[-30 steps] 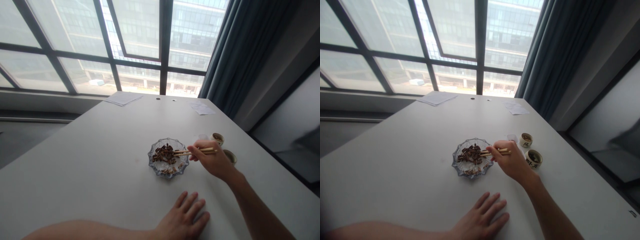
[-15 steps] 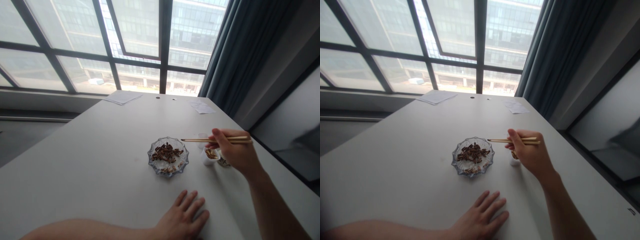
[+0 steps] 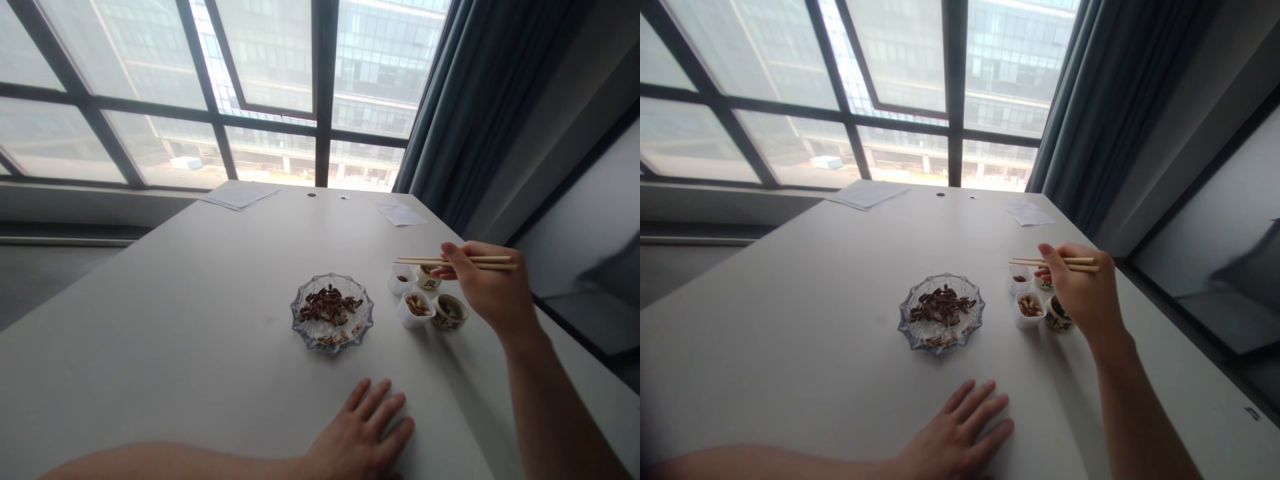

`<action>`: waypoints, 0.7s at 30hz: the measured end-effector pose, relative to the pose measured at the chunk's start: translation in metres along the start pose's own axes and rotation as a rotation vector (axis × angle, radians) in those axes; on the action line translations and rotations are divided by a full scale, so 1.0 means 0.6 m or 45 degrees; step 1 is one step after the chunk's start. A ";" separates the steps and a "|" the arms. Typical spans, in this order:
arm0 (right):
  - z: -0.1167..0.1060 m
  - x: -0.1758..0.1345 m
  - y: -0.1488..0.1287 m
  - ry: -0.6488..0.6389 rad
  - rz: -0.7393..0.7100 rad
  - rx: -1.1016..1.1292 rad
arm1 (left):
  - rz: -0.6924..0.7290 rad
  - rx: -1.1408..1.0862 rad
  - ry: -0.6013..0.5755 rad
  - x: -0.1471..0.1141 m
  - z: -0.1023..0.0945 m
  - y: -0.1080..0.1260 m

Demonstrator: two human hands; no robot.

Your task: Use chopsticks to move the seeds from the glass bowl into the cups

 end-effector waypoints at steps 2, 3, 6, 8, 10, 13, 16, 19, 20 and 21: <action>0.014 -0.013 -0.019 -0.056 0.005 0.111 | -0.002 -0.006 0.002 0.000 0.000 0.000; 0.025 -0.020 -0.028 -0.122 0.014 0.146 | -0.001 -0.007 0.003 0.000 0.000 0.001; 0.074 -0.048 -0.050 -0.408 0.040 0.162 | -0.001 -0.006 0.000 0.001 0.001 0.001; 0.104 -0.064 -0.060 -0.550 0.006 0.142 | -0.004 -0.011 0.006 0.001 0.001 0.000; 0.127 -0.074 -0.064 -0.632 -0.044 0.119 | -0.007 -0.010 0.031 0.000 0.000 0.000; 0.153 -0.081 -0.056 -0.712 -0.062 0.120 | -0.007 0.007 0.064 -0.001 0.001 0.000; 0.163 -0.081 -0.043 -0.746 -0.017 0.141 | -0.005 0.022 0.073 -0.003 0.004 0.000; 0.161 -0.079 -0.034 -0.728 0.024 0.154 | 0.002 0.034 0.055 -0.003 0.007 0.001; 0.161 -0.079 -0.033 -0.721 0.027 0.153 | 0.002 0.038 0.052 -0.003 0.007 0.001; 0.160 -0.079 -0.032 -0.715 0.025 0.150 | 0.000 0.040 0.055 -0.003 0.006 0.001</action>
Point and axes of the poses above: each hand's wrist, its own x-axis towards the middle knuckle, its own z-axis out of the palm, y = z × x, the point moved 8 cm from there along x, towards the middle knuckle
